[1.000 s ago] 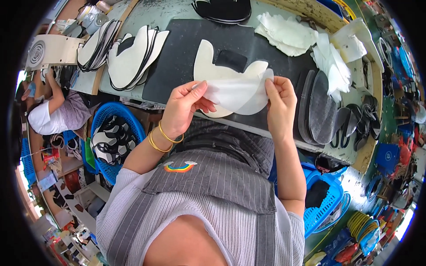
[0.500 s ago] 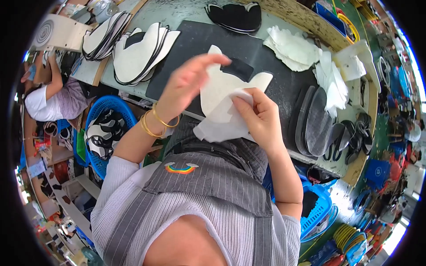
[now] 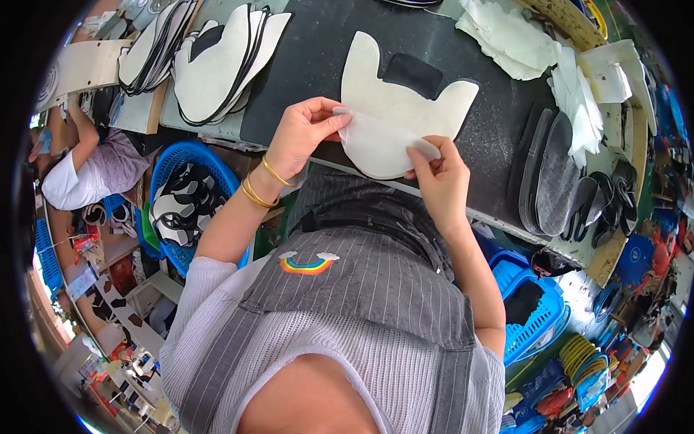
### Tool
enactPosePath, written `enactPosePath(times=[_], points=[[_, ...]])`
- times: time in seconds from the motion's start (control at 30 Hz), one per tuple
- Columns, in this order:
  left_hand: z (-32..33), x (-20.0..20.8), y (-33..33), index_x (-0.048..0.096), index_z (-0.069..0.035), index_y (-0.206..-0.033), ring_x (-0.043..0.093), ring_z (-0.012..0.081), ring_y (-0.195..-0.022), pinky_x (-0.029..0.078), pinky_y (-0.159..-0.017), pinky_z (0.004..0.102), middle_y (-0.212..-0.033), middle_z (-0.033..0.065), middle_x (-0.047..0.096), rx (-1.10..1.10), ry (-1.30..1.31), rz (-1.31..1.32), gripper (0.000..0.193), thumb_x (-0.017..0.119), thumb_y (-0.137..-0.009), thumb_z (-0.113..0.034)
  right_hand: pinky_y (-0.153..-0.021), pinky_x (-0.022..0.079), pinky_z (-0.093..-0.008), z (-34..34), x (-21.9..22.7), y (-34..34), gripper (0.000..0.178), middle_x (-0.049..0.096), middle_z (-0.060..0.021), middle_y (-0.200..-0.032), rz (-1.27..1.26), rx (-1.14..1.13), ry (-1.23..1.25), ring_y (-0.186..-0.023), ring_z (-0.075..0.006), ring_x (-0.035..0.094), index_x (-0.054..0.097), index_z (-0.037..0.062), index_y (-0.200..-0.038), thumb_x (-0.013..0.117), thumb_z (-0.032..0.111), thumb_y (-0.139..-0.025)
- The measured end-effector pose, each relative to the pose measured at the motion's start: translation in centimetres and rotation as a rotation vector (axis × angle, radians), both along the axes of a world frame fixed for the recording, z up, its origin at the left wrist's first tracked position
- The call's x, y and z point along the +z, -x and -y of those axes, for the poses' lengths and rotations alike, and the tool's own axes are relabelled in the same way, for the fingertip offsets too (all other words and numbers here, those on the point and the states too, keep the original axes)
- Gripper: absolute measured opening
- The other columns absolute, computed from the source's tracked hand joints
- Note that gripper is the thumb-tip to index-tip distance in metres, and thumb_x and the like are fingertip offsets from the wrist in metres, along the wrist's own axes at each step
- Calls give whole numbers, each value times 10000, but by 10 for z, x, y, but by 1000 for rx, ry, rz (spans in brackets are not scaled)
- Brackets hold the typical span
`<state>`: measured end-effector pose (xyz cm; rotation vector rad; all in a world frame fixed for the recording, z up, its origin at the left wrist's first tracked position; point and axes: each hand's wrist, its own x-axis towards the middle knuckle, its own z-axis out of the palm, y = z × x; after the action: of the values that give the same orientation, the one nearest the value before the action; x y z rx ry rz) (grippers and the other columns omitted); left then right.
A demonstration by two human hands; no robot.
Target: The recorder is manually layering and assembling shoe upper components at a factory workbench.
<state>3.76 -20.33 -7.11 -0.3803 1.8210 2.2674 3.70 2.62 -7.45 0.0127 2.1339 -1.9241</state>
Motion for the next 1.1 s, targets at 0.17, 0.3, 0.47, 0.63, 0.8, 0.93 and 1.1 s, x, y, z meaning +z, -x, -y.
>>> enactPosePath(times=[0.17, 0.3, 0.47, 0.63, 0.8, 0.93, 1.1], points=[[0, -6, -5, 625, 4, -952, 602, 65, -732, 516, -653, 205, -839, 36, 656, -54, 260, -53, 146, 667, -841, -80, -543, 475, -198, -3, -2, -5, 197, 625, -45, -776, 26, 60, -169, -602, -70, 583, 544, -8, -990, 653, 62, -842], [2, -6, -6, 621, 5, -940, 602, 60, -703, 516, -628, 201, -814, 33, 657, -96, 459, -73, 171, 693, -821, -95, -543, 472, -196, -5, -3, -3, 196, 627, -44, -782, 55, 77, -102, -610, -69, 583, 543, -4, -991, 652, 60, -841], [0, -5, -2, 619, 2, -919, 603, 61, -685, 519, -626, 199, -793, 31, 654, -85, 461, -91, 179, 708, -810, -109, -543, 471, -194, -6, 3, 6, 180, 625, -45, -767, 87, 103, -128, -620, -64, 586, 544, -5, -978, 646, 54, -842], [-4, -6, -4, 620, 0, -914, 611, 67, -663, 514, -617, 207, -765, 40, 661, -51, 590, -166, 191, 719, -795, -111, -565, 510, -302, 4, 16, 10, 303, 637, -146, -792, -21, 166, -523, -616, -207, 638, 537, -12, -995, 689, 131, -775], [-10, -9, -3, 620, -3, -910, 627, 74, -653, 510, -613, 220, -753, 48, 671, -37, 704, -228, 219, 738, -771, -125, -695, 503, -399, -5, 14, -3, 414, 535, -169, -1017, -655, 51, -1131, -907, -314, 569, 493, 1, -1131, 642, 106, -760], [-11, 1, -6, 620, -2, -901, 631, 79, -662, 511, -622, 220, -760, 49, 674, -64, 726, -197, 208, 737, -768, -111, -1041, 334, -413, 29, 17, -10, 639, 413, -214, -1330, -875, 563, -763, -1250, -355, 389, 400, -66, -1290, 667, 207, -777], [-7, -6, -3, 617, -3, -893, 649, 111, -673, 520, -619, 231, -761, 74, 677, 11, 602, -186, 186, 720, -770, -98, -1109, 226, -398, 38, 1, -17, 834, 337, -209, -1408, -812, 698, -894, -1336, -307, 296, 360, -103, -1319, 590, 494, -784]])
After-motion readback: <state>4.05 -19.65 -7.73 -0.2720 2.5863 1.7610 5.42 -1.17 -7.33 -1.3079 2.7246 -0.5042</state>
